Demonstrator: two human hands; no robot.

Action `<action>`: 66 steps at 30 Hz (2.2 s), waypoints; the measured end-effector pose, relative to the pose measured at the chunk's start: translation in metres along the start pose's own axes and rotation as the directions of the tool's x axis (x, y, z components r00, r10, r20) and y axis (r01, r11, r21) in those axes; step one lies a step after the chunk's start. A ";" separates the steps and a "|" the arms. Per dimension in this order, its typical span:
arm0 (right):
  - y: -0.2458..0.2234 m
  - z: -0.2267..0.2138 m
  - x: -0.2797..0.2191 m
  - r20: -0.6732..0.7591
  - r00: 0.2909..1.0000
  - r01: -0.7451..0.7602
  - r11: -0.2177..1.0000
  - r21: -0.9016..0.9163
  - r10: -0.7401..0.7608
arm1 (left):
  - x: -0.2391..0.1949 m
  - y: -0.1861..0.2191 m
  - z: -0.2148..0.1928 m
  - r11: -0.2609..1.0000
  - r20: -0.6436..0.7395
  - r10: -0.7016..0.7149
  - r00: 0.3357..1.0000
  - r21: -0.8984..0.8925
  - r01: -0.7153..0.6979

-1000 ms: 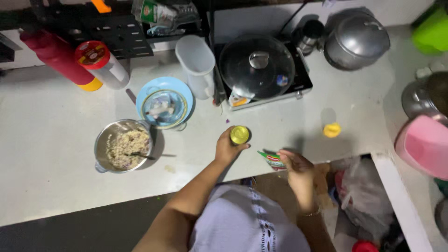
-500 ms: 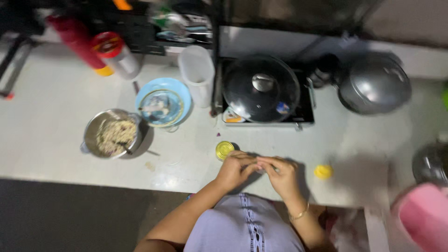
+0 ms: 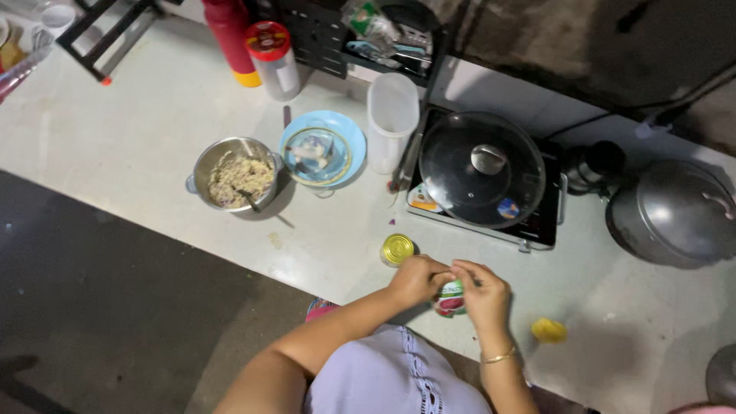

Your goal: The person puts potato slices into a frying pan, opens a can using a manual opener, cuts a packet of tomato paste with a knife, and stirs the potatoes in the pan with a spatula while holding the handle with a cloth.

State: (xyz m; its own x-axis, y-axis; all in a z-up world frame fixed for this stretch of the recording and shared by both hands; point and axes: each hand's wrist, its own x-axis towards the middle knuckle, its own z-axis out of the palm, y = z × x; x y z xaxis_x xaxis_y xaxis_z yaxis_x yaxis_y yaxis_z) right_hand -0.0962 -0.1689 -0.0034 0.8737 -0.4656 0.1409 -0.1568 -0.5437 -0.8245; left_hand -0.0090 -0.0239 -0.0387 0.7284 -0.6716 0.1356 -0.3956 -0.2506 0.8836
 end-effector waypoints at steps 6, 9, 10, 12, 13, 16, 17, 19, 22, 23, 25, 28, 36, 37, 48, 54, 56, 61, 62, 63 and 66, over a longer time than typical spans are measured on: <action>0.022 0.009 0.052 -0.028 0.998 0.043 0.951 -0.306 -0.055 | -0.007 0.006 -0.032 0.953 -0.087 0.265 0.960 0.175 -0.247; -0.018 0.027 0.082 -0.086 0.932 0.293 0.871 -0.394 -0.353 | -0.029 0.002 -0.065 0.967 -0.106 0.252 0.962 0.073 -0.245; -0.036 0.038 0.100 -0.102 0.874 0.412 0.838 -0.358 -0.474 | -0.036 -0.001 -0.076 0.972 -0.105 0.236 0.966 0.046 -0.232; -0.073 0.068 0.141 -0.038 0.839 0.519 0.819 -0.244 -0.543 | -0.047 -0.007 -0.099 0.978 -0.103 0.208 0.973 -0.003 -0.210; -0.088 0.083 0.165 0.006 0.819 0.563 0.801 -0.204 -0.574 | -0.052 -0.011 -0.109 0.982 -0.089 0.186 0.978 -0.009 -0.188; -0.116 0.137 0.264 0.117 0.759 0.646 0.718 -0.257 -0.641 | -0.068 -0.024 -0.137 0.987 -0.069 0.158 0.985 -0.029 -0.160; -0.119 0.155 0.299 0.130 0.767 0.634 0.709 -0.309 -0.629 | -0.074 -0.028 -0.146 0.983 -0.083 0.177 0.981 -0.035 -0.181; -0.113 0.190 0.359 0.164 0.827 0.548 0.704 -0.451 -0.538 | -0.084 -0.036 -0.164 0.982 -0.118 0.170 0.978 -0.057 -0.178; -0.100 0.229 0.424 0.138 0.937 0.324 0.651 -0.687 -0.322 | -0.100 -0.045 -0.188 0.993 -0.184 0.069 0.981 -0.085 -0.086; -0.099 0.239 0.434 0.109 0.962 0.246 0.614 -0.750 -0.252 | -0.106 -0.048 -0.196 0.996 -0.209 0.026 0.978 -0.080 -0.043; -0.102 0.243 0.445 0.111 0.973 0.218 0.640 -0.737 -0.204 | -0.113 -0.055 -0.211 0.996 -0.251 -0.039 0.967 -0.090 0.017; -0.113 0.228 0.441 0.188 0.982 0.152 0.657 -0.738 -0.017 | -0.121 -0.062 -0.225 0.988 -0.281 -0.107 0.954 -0.138 0.071; -0.145 0.211 0.425 0.211 0.977 0.171 0.716 -0.677 -0.033 | -0.114 -0.072 -0.245 0.983 -0.266 -0.111 0.958 -0.172 0.066; -0.146 0.209 0.426 0.219 0.975 0.188 0.695 -0.694 -0.045 | -0.113 -0.071 -0.246 0.982 -0.249 -0.117 0.961 -0.173 0.074; -0.178 0.196 0.401 0.030 0.998 -0.008 0.587 -0.810 0.055 | -0.097 -0.077 -0.236 0.975 -0.123 -0.052 0.991 -0.220 0.024; -0.185 0.173 0.349 0.236 0.960 0.279 0.436 -0.855 -0.152 | 0.022 -0.120 -0.224 0.789 -0.286 -0.186 0.940 -0.614 -0.031; -0.199 0.161 0.334 0.263 0.958 0.286 0.482 -0.828 -0.118 | 0.109 -0.140 -0.244 0.731 -0.445 -0.381 0.811 -0.681 -0.030; -0.212 0.124 0.261 0.121 0.938 0.330 0.730 -0.599 -0.324 | 0.257 -0.174 -0.288 0.463 -0.304 -0.700 0.647 -0.882 0.087; -0.208 0.121 0.247 0.101 0.906 0.408 0.786 -0.464 -0.411 | 0.274 -0.179 -0.293 0.467 -0.282 -0.714 0.641 -0.874 0.135; -0.200 0.120 0.228 0.074 0.872 0.480 0.818 -0.317 -0.483 | 0.284 -0.186 -0.294 0.481 -0.277 -0.730 0.625 -0.857 0.182; -0.156 0.116 0.172 0.158 0.906 0.392 0.919 0.044 -0.394 | 0.313 -0.207 -0.299 0.941 -0.719 -0.330 0.612 -0.197 0.276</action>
State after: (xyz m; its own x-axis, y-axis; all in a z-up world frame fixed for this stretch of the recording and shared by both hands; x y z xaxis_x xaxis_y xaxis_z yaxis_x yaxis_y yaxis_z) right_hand 0.1317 -0.0828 0.0856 0.9258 -0.0972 0.3653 0.2183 -0.6516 -0.7265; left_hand 0.4679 0.0265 -0.0457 0.9783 0.1730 0.1141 -0.0614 -0.2837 0.9569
